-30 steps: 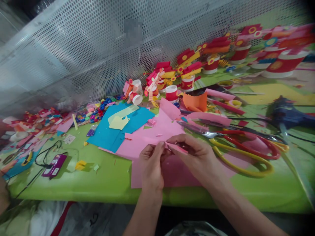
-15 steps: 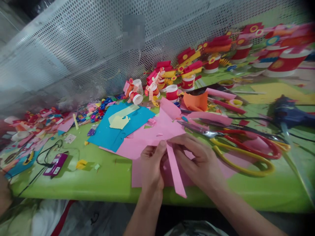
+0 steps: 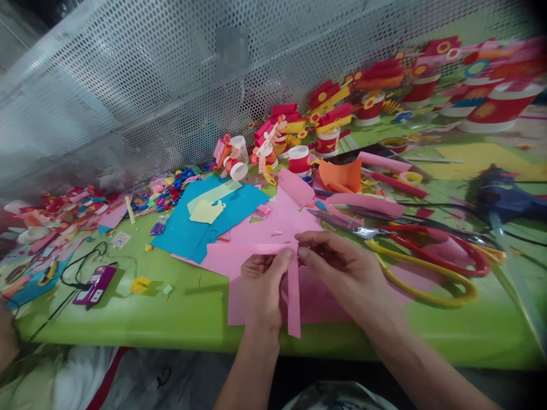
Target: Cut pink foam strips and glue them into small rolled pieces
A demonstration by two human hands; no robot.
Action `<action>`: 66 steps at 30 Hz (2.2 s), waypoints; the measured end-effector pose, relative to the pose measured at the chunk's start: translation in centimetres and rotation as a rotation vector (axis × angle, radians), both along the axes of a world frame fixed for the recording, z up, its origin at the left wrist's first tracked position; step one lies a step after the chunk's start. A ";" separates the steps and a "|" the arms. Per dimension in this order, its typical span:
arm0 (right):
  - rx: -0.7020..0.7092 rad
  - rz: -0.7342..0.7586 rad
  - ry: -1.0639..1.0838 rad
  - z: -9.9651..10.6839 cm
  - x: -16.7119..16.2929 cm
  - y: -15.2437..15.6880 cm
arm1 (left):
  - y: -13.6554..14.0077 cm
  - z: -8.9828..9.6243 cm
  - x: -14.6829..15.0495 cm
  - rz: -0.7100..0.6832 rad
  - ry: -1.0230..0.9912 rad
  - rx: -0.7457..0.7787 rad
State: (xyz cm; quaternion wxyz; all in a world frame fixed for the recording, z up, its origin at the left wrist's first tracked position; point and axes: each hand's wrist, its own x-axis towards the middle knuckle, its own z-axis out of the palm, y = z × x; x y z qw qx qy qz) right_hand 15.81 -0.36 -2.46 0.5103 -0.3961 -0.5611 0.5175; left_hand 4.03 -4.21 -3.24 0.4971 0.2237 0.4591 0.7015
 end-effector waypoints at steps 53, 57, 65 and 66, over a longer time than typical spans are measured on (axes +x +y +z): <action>-0.212 0.122 0.165 -0.1 -0.1 0.8 | -0.1 0.6 1.0 0.150 0.300 -0.016; -0.222 0.138 0.166 0.1 -0.1 0.7 | 0.0 0.9 1.1 0.162 0.289 -0.023; -0.203 0.090 0.128 0.5 0.2 0.6 | -0.4 0.1 0.5 0.056 0.206 0.003; -0.217 0.096 0.130 0.5 0.2 0.6 | -0.3 -0.2 0.4 0.050 0.148 0.002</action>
